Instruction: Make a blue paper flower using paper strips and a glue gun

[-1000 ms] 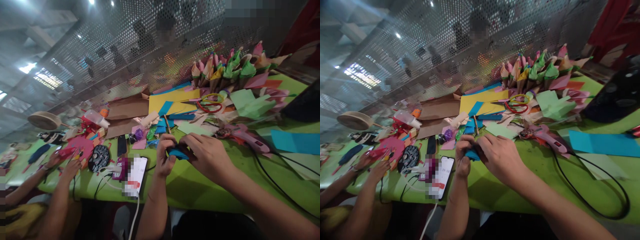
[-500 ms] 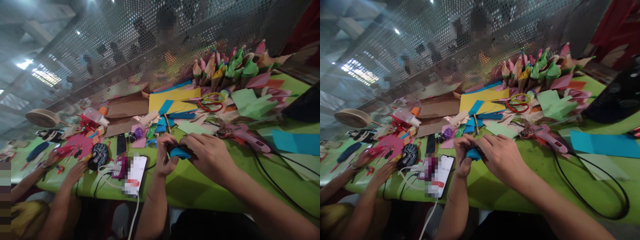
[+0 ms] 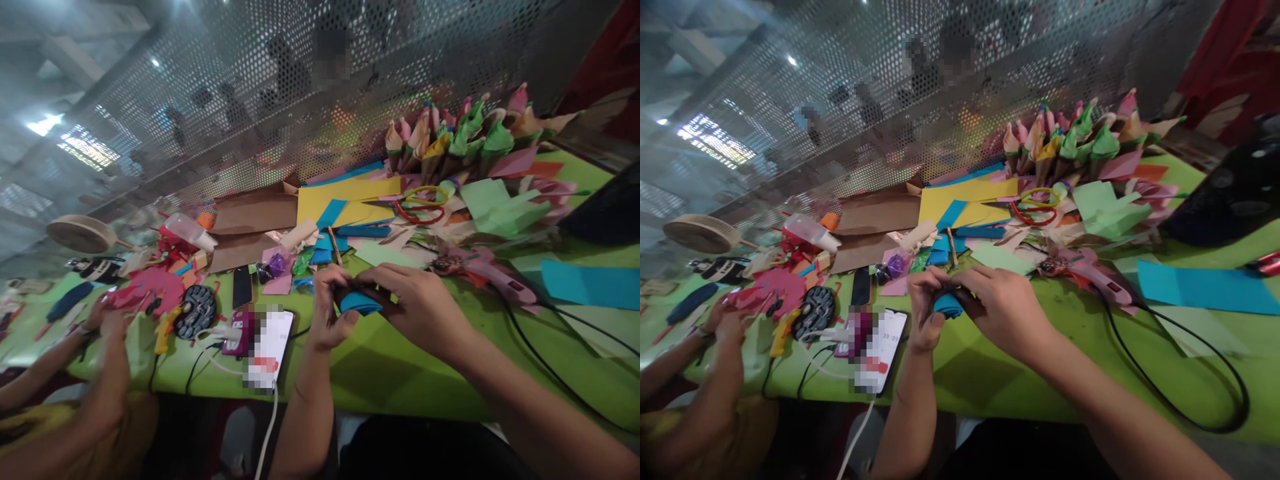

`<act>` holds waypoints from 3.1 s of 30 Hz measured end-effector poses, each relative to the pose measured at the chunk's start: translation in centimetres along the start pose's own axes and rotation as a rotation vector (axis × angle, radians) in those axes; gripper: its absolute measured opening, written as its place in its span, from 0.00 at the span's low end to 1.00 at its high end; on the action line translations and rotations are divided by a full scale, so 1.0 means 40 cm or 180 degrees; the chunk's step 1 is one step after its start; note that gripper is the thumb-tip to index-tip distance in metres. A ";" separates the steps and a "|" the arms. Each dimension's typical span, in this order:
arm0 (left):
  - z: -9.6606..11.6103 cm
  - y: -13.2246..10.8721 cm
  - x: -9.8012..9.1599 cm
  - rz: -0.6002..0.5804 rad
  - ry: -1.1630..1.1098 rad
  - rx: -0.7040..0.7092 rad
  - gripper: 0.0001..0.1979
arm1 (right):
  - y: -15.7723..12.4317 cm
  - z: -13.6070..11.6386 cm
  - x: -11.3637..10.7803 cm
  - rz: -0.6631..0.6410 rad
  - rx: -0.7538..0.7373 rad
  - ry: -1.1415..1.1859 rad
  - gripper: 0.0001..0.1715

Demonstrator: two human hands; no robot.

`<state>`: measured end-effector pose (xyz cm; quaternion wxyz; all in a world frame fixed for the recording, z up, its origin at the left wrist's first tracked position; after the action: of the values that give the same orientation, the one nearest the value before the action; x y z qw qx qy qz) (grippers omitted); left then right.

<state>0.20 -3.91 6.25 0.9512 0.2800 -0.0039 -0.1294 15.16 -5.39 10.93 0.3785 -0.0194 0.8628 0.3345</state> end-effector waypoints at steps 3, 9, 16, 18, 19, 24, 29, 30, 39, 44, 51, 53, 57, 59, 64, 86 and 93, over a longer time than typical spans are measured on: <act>0.004 0.005 0.005 -0.0095 0.0011 0.0046 0.23 | 0.001 0.010 0.006 -0.0125 0.0140 0.0094 0.12; 0.006 0.021 0.011 -0.0236 0.0038 -0.0035 0.22 | 0.006 0.034 0.024 -0.0340 0.0262 0.0079 0.10; 0.004 0.029 0.009 -0.0281 0.0250 -0.0057 0.21 | 0.009 0.056 0.046 -0.0440 0.0390 0.0027 0.05; 0.009 0.031 0.009 -0.0286 0.0298 0.0033 0.19 | 0.011 0.062 0.046 -0.0388 0.0459 0.0008 0.04; 0.011 0.032 0.010 -0.0286 0.0309 0.0067 0.17 | 0.011 0.065 0.045 -0.0347 0.0501 0.0005 0.04; 0.017 0.037 0.015 -0.0366 0.0357 0.0115 0.13 | 0.017 0.076 0.038 -0.0119 0.0607 0.0085 0.03; 0.014 0.039 0.015 -0.0388 0.0453 0.0037 0.15 | 0.021 0.078 0.037 -0.0069 0.0654 0.0124 0.04; 0.014 0.039 0.015 -0.0382 0.0454 0.0030 0.16 | 0.021 0.079 0.038 -0.0077 0.0663 0.0095 0.04; -0.002 0.041 0.008 -0.0293 0.0294 -0.0124 0.17 | 0.021 0.085 0.050 -0.0221 0.0760 -0.0161 0.04; -0.011 0.038 0.001 -0.0530 0.0225 -0.0312 0.21 | 0.023 0.092 0.047 -0.0142 0.0812 -0.0065 0.03; -0.021 0.038 -0.003 -0.0732 0.0610 -0.0206 0.22 | 0.026 0.107 0.040 -0.0004 0.0845 0.0143 0.05; -0.030 0.038 -0.010 -0.0618 0.0680 -0.0090 0.22 | 0.027 0.108 0.035 -0.0021 0.0861 0.0207 0.05; -0.046 0.041 -0.019 -0.0378 0.0558 -0.0027 0.22 | 0.030 0.115 0.018 -0.0087 0.0987 0.0315 0.06; -0.052 0.041 -0.017 -0.0382 0.0383 -0.0178 0.19 | 0.031 0.124 0.016 -0.0160 0.1139 0.0404 0.05; -0.055 0.033 0.002 -0.0417 0.0387 -0.0633 0.22 | 0.032 0.143 0.032 -0.0245 0.1475 0.0457 0.05; -0.094 0.027 -0.001 0.0456 0.0091 -0.0654 0.21 | 0.036 0.149 0.090 -0.0611 0.1797 0.1752 0.07; -0.116 0.030 -0.013 0.0662 -0.0059 -0.0676 0.21 | 0.037 0.162 0.120 -0.0627 0.1832 0.2545 0.02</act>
<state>0.37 -0.36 3.02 0.9837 0.1746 -0.0280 -0.0325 15.47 0.63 5.40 0.0380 -0.1222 0.9917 0.0121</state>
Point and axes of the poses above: each hand's wrist, its own y-axis towards the middle knuckle, its own x-axis out of the palm, z = x × y, the point moved 6 cm from there along y, towards the middle knuckle, and after that the axes turned 8 degrees about -y, right-handed, at the moved point
